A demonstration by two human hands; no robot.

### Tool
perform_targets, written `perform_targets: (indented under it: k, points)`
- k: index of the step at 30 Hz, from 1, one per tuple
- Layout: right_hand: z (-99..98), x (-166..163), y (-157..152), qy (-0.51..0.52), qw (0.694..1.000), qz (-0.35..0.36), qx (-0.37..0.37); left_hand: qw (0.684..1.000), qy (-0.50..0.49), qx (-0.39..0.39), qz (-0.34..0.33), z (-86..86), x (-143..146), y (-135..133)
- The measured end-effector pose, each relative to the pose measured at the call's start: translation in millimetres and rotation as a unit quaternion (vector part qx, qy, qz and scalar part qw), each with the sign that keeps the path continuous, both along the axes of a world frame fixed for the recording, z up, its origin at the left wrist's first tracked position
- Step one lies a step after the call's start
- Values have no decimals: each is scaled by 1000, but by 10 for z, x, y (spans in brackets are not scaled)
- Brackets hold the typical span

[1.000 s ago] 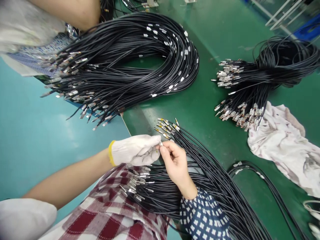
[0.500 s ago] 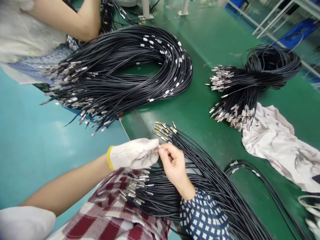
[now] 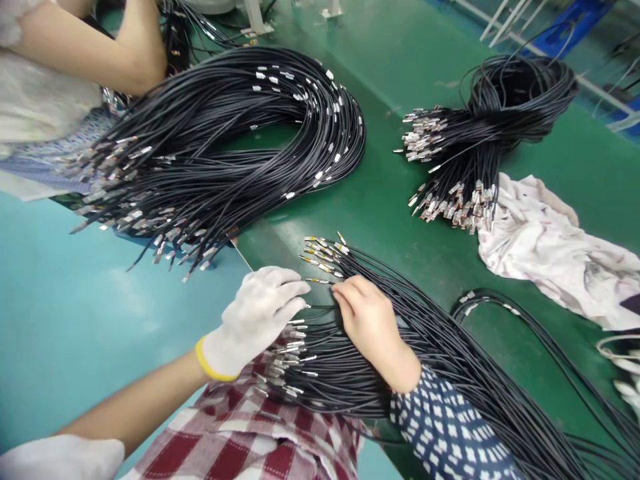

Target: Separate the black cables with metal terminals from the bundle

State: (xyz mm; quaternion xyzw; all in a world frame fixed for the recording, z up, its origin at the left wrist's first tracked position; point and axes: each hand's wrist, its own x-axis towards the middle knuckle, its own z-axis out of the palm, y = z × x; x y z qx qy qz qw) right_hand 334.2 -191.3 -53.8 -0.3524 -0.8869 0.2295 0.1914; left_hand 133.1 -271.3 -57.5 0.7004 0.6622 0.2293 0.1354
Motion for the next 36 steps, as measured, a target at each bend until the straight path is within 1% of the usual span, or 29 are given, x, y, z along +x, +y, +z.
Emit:
perform_targets:
  k: [3, 5, 9, 13, 15, 16, 18, 20, 23, 27, 28, 29, 32, 33, 34, 36]
  points:
    - [-25, -93, 113, -85, 994, -15, 60, 999, 27, -5, -45, -7, 32, -32]
    - [-12, -132, 124, -96, 993, -11, 66, 999, 22, -11, -37, 13, 31, -42]
    - [56, -109, 78, -36, 999, -7, 6, 999, -15, 16, 48, 27, 30, 2]
    - [109, -60, 48, -2, 999, -21, -43, 994, -46, 31, 91, 7, 39, 116]
    - [120, -55, 46, 12, 997, -23, -66, 994, -82, 3, 72, 24, 32, 173]
    - [124, -57, 46, 18, 997, -22, -76, 992, -110, -25, 54, 43, 27, 197]
    - [133, -69, 49, 28, 996, -17, -88, 980, -175, -89, 29, 98, 19, 233]
    - [143, -92, 50, 33, 995, -6, -92, 965, -227, -131, 30, 158, 19, 254]
    - [149, -146, 47, 37, 993, -1, -110, 953, -265, -140, 31, 210, 30, 265]
    - [135, -218, 30, 65, 981, -33, -179, 951, -272, -142, 34, 188, 42, 253]
    - [131, -231, 23, 67, 981, -36, -179, 951, -272, -142, 37, 176, 44, 250]
    - [129, -241, 15, 62, 985, -37, -160, 951, -271, -141, 41, 165, 45, 248]
    - [125, -257, -1, 34, 997, -38, -54, 954, -265, -133, 50, 145, 50, 248]
    - [121, -260, 0, 35, 998, -38, -47, 955, -260, -133, 50, 139, 52, 248]
    - [114, -262, 4, 47, 996, -37, -71, 956, -254, -135, 49, 132, 54, 249]
    - [91, -266, 17, 89, 978, -32, -186, 959, -239, -143, 46, 106, 56, 249]
